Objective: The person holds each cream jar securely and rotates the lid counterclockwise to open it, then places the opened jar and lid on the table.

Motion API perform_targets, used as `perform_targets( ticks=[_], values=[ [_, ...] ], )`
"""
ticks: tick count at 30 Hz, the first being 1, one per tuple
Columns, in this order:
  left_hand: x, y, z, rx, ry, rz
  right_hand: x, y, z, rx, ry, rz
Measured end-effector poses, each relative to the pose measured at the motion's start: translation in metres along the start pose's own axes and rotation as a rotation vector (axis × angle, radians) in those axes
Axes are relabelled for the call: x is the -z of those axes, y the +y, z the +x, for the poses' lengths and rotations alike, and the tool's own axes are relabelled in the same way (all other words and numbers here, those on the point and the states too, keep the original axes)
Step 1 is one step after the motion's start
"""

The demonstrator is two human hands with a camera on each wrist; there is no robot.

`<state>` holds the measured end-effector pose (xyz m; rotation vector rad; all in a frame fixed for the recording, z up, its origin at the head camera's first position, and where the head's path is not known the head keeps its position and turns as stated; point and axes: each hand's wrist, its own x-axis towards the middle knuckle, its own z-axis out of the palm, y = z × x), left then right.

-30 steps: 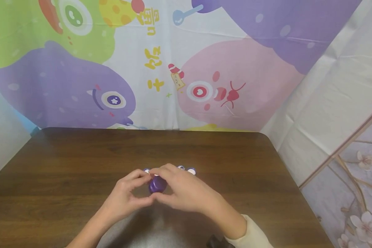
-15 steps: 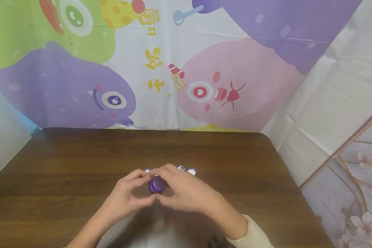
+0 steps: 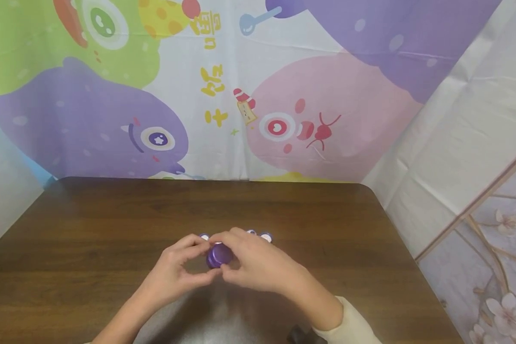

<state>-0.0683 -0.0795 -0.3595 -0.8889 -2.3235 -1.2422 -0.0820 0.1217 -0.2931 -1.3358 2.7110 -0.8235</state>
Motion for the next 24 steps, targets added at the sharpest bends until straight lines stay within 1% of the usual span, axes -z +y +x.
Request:
perform_targets(
  ticks=[3, 6, 8, 10, 13, 17, 19, 24],
  values=[
    [0.0008, 0.0000, -0.0001, 0.023, -0.004, 0.009, 0.0004, -0.0007, 0.0004, -0.024, -0.008, 0.005],
    [0.0013, 0.0005, 0.0001, 0.036, -0.006, 0.015, 0.0001, -0.0014, 0.0020, -0.106, 0.000, 0.039],
    [0.0011, 0.0008, 0.0003, 0.034, -0.003, 0.019, -0.0001, -0.0014, 0.0036, -0.154, 0.008, 0.060],
    [0.0006, 0.0006, 0.0003, 0.022, 0.001, 0.030, -0.0005, -0.0009, 0.0051, -0.174, 0.009, 0.075],
    [0.0001, -0.0002, 0.0001, 0.016, 0.018, 0.067, -0.0014, 0.0000, 0.0066, -0.153, 0.000, 0.065],
    [0.0000, -0.0014, -0.0007, 0.030, 0.027, 0.104, -0.0024, 0.0011, 0.0067, -0.114, 0.000, 0.050],
    [0.0002, -0.0020, -0.0010, 0.039, 0.028, 0.108, -0.0028, 0.0016, 0.0069, -0.104, 0.000, 0.049],
    [0.0008, -0.0036, -0.0014, 0.036, 0.039, 0.103, -0.0036, 0.0025, 0.0073, -0.096, -0.005, 0.064]
  ],
)
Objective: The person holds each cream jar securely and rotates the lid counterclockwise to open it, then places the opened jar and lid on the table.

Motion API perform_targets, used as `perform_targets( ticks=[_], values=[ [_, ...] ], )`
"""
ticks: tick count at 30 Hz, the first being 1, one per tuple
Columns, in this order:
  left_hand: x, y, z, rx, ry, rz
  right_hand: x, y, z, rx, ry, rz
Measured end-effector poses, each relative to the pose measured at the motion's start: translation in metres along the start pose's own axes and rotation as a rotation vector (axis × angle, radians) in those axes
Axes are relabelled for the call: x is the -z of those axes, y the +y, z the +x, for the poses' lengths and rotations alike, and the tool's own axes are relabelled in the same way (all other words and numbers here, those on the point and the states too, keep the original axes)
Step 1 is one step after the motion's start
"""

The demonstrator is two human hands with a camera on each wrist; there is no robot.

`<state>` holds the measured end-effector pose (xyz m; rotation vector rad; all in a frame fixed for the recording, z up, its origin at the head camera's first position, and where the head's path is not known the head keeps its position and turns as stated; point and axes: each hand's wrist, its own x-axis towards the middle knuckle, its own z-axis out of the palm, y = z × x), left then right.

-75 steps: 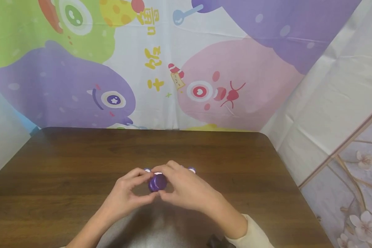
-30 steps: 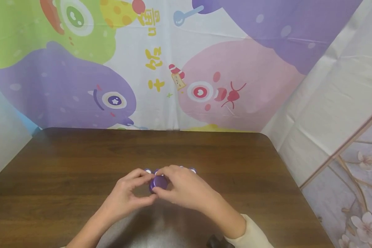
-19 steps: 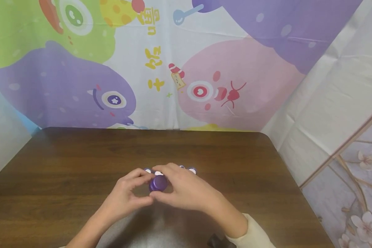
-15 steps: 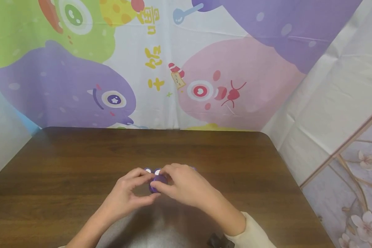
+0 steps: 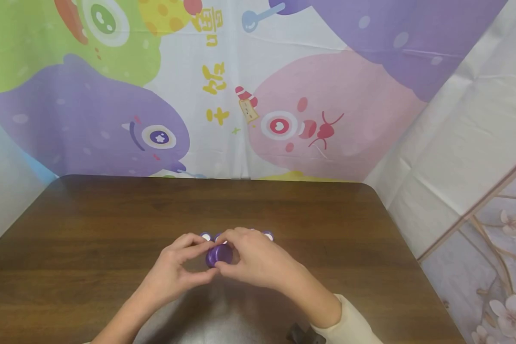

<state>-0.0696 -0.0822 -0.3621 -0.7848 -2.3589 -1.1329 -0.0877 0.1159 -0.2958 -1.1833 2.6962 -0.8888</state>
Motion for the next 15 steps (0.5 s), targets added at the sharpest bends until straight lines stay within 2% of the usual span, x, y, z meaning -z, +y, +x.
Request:
perform_targets(
  ticks=[4, 10, 15],
  values=[
    [0.001, -0.001, -0.001, 0.011, -0.005, -0.013, -0.002, -0.001, 0.000, -0.001, 0.008, 0.013],
    [0.003, -0.003, -0.004, 0.062, -0.016, -0.033, -0.006, -0.002, 0.000, -0.010, 0.025, 0.061],
    [0.004, -0.005, -0.007, 0.140, -0.019, -0.025, -0.013, 0.003, 0.000, -0.009, 0.048, 0.099]
  ],
)
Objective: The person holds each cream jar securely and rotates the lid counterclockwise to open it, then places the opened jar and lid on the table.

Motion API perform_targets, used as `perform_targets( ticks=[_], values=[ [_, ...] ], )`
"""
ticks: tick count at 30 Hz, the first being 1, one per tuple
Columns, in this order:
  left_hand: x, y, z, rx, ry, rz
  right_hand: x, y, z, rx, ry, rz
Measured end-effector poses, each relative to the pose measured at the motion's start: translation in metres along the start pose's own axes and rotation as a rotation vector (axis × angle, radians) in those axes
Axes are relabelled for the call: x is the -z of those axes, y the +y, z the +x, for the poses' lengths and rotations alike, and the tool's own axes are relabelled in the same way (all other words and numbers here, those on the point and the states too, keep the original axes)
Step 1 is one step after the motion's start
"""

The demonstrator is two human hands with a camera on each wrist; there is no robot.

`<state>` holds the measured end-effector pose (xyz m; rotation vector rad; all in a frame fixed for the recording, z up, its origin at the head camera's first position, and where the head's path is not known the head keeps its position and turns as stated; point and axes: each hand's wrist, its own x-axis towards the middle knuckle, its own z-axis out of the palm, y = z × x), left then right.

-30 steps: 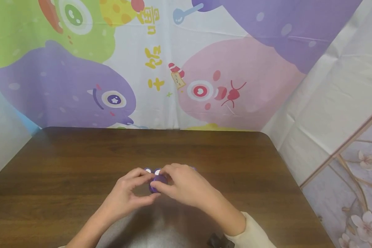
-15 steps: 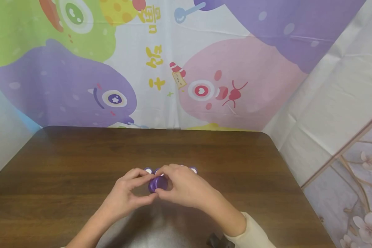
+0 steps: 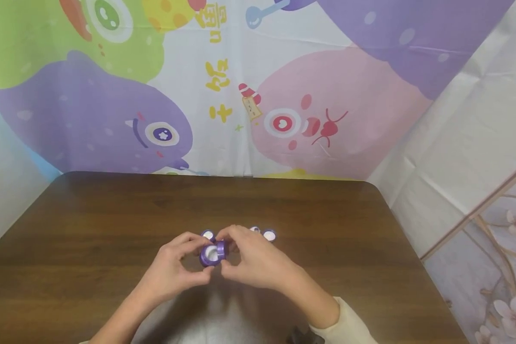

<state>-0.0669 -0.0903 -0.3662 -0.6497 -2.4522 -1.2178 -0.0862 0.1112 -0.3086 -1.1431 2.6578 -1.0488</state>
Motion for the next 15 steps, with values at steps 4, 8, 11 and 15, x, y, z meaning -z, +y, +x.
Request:
perform_targets(
  ticks=[4, 8, 11, 15],
  values=[
    [0.001, -0.006, -0.002, 0.094, -0.014, 0.013, -0.006, 0.008, -0.001, 0.004, 0.037, -0.027],
    [0.002, -0.016, -0.004, 0.188, -0.036, 0.037, -0.017, 0.020, 0.001, -0.046, 0.020, -0.002],
    [0.002, -0.023, -0.004, 0.249, -0.053, 0.045, -0.030, 0.033, 0.005, -0.109, 0.001, 0.059],
    [-0.003, -0.033, -0.005, 0.321, -0.094, 0.051, -0.047, 0.049, 0.011, -0.177, -0.008, 0.098]
  ],
)
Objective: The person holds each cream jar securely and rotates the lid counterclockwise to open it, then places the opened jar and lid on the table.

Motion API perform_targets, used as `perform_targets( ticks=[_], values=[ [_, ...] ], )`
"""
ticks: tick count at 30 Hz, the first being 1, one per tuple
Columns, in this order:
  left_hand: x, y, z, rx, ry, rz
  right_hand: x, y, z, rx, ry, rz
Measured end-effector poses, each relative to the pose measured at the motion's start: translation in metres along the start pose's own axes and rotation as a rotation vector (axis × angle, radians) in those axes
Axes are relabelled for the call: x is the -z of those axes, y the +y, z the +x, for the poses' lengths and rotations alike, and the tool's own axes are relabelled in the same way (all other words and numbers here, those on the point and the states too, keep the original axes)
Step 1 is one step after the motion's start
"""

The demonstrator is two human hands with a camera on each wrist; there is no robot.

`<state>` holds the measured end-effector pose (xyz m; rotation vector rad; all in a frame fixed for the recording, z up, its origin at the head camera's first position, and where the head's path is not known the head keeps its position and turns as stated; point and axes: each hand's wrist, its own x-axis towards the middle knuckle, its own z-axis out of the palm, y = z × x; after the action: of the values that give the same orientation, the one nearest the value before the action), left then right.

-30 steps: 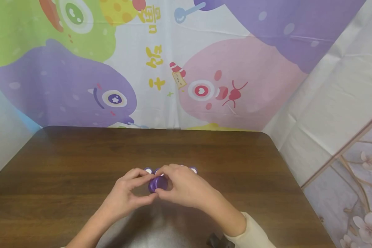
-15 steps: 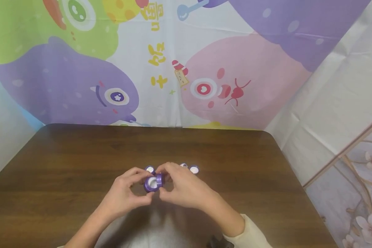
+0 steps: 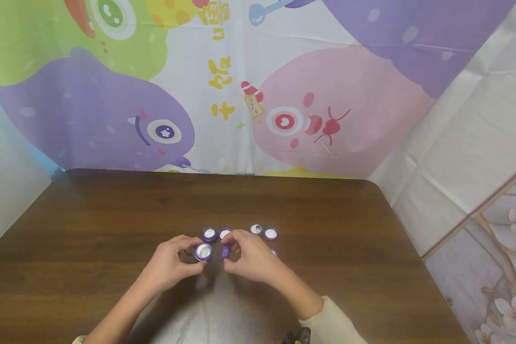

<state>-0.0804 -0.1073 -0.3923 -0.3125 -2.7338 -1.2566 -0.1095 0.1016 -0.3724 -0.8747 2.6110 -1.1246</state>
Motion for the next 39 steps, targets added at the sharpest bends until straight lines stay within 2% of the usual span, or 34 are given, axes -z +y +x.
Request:
perform_targets(
  ticks=[7, 17, 27, 35, 39],
  values=[
    [-0.012, -0.015, 0.005, 0.052, -0.059, 0.054, -0.021, 0.019, 0.011, -0.069, -0.004, -0.001],
    [-0.020, -0.019, 0.012, 0.049, -0.139, 0.119, -0.033, 0.031, 0.014, -0.103, 0.015, 0.015],
    [-0.024, -0.020, 0.017, 0.042, -0.158, 0.184, -0.032, 0.034, 0.014, -0.047, 0.016, -0.240],
    [-0.023, -0.021, 0.016, 0.063, -0.187, 0.174, -0.028, 0.031, 0.012, -0.040, -0.018, -0.290],
    [-0.014, -0.019, 0.020, 0.112, -0.196, 0.186, -0.017, 0.026, 0.011, -0.080, 0.044, -0.294]
  ],
)
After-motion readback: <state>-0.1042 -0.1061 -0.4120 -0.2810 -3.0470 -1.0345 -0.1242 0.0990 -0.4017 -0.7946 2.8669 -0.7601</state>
